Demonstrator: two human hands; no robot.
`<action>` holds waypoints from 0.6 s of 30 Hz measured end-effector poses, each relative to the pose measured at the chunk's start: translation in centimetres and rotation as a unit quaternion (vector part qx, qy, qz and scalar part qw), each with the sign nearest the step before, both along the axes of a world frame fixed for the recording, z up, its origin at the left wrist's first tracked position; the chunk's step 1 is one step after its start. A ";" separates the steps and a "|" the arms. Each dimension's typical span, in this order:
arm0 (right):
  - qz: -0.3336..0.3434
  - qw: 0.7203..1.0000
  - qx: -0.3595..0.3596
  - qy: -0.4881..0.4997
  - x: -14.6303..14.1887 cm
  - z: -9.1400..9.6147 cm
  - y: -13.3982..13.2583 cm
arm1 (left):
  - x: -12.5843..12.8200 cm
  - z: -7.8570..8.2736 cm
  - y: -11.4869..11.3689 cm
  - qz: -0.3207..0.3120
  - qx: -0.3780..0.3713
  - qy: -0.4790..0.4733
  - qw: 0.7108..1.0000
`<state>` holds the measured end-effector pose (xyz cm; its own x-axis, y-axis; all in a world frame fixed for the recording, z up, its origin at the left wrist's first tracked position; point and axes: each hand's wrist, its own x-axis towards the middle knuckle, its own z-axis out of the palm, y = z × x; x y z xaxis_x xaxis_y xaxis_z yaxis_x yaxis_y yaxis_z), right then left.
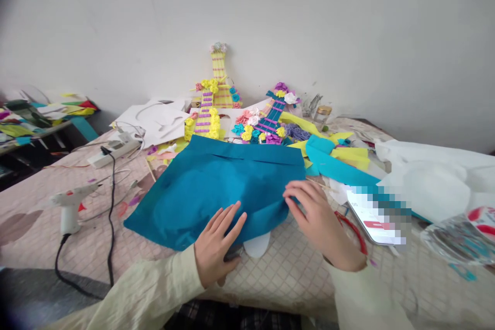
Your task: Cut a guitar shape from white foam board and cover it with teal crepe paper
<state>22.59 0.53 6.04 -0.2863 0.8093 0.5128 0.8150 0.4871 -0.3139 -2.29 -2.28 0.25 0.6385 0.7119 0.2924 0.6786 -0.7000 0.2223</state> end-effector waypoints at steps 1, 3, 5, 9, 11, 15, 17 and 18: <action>0.011 0.999 0.046 0.009 -1.2 1.2 0.7 | 0.1 0.0 -0.1 0.020 0.022 -0.012 1.000; 0.041 0.991 0.123 0.026 -3.5 3.5 2.2 | 0.0 0.1 -0.1 0.063 0.058 -0.039 0.996; 0.074 0.984 0.159 0.031 -5.7 5.4 4.1 | -0.7 0.5 0.3 0.105 0.078 -0.072 0.989; 0.146 0.970 0.185 0.054 -9.1 7.4 7.5 | -3.3 1.6 2.0 0.182 0.020 -0.177 0.967; 0.168 0.964 0.193 0.069 -10.1 7.7 8.6 | -4.6 2.1 2.9 0.208 -0.035 -0.238 0.948; 0.132 0.952 0.236 0.140 -10.2 7.1 8.3 | -6.4 2.4 4.5 0.280 -0.065 -0.353 0.890; 0.105 0.946 0.242 0.187 -9.6 6.1 7.3 | -7.3 2.1 5.3 0.299 -0.081 -0.412 0.857; 0.103 0.948 0.227 0.199 -9.2 5.4 6.8 | -7.7 1.8 5.7 0.300 -0.095 -0.437 0.842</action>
<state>13.34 7.29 11.48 -0.1255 0.4280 0.8950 0.5495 0.7811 -0.2965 -10.02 3.44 2.06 -0.2544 0.9166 0.3085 0.4164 -0.1841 0.8903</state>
